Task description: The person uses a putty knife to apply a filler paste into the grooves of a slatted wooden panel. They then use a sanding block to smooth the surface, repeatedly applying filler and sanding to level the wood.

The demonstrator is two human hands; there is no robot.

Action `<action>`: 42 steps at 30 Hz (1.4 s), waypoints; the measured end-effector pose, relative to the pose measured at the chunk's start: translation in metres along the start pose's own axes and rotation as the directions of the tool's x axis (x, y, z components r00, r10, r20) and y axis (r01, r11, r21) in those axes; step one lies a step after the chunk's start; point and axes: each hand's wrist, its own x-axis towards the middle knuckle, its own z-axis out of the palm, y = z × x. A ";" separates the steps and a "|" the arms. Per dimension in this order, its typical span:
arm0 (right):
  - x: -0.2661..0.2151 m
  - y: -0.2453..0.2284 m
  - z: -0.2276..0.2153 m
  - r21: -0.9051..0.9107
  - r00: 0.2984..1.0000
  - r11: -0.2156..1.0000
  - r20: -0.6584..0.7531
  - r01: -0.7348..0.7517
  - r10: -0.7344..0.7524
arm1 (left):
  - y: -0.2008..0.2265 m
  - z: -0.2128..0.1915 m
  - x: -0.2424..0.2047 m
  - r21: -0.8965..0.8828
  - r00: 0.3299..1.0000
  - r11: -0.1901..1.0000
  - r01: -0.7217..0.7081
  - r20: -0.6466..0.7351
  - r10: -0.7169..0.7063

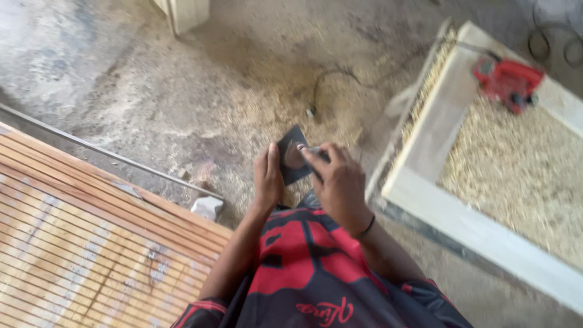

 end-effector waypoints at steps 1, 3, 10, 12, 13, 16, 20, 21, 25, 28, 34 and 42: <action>0.014 -0.001 0.003 0.009 0.995 0.995 0.006 0.096 -0.096 | 0.000 -0.001 0.014 0.028 0.999 1.000 0.005 -0.050 -0.004; 0.028 -0.009 0.008 0.044 0.959 0.960 0.048 0.276 -0.278 | 0.000 -0.007 0.025 0.079 0.986 0.995 0.056 -0.163 -0.043; 0.130 0.004 0.029 -0.005 0.931 0.934 0.087 0.356 -0.354 | -0.004 -0.014 0.090 0.199 0.915 0.980 0.025 -0.399 0.057; 0.159 0.010 0.030 0.022 0.872 0.892 0.201 0.452 -0.447 | -0.004 -0.018 0.112 0.179 0.887 0.983 0.041 -0.459 0.046; 0.172 0.012 0.030 0.017 0.879 0.903 0.221 0.430 -0.423 | -0.003 -0.018 0.117 0.129 0.881 0.990 0.060 -0.472 0.008; 0.237 0.012 0.039 0.054 0.849 0.868 0.189 0.493 -0.494 | -0.002 -0.030 0.165 0.018 0.855 1.000 -0.009 -0.519 0.017; 0.288 0.016 0.037 0.200 0.697 0.746 0.268 0.635 -0.665 | 0.004 -0.035 0.199 -0.030 0.772 0.999 0.024 -0.634 -0.038; 0.302 0.015 0.034 0.219 0.655 0.724 0.316 0.654 -0.687 | 0.008 -0.035 0.206 -0.023 0.735 0.998 0.063 -0.675 -0.062; 0.357 -0.019 0.055 0.185 0.612 0.674 0.300 0.715 -0.732 | 0.021 -0.062 0.245 0.036 0.688 0.994 -0.105 -0.719 0.098; 0.384 -0.037 0.068 0.286 0.457 0.556 0.347 0.780 -0.819 | 0.026 -0.087 0.254 -0.007 0.623 0.998 -0.067 -0.781 0.036; 0.427 -0.110 0.116 0.276 0.406 0.488 0.305 0.828 -0.861 | 0.044 -0.167 0.275 0.078 0.550 0.994 -0.074 -0.828 0.106; 0.452 -0.236 0.171 0.386 0.268 0.358 0.268 0.850 -0.926 | 0.061 -0.286 0.275 0.067 0.434 0.997 -0.047 -0.897 0.081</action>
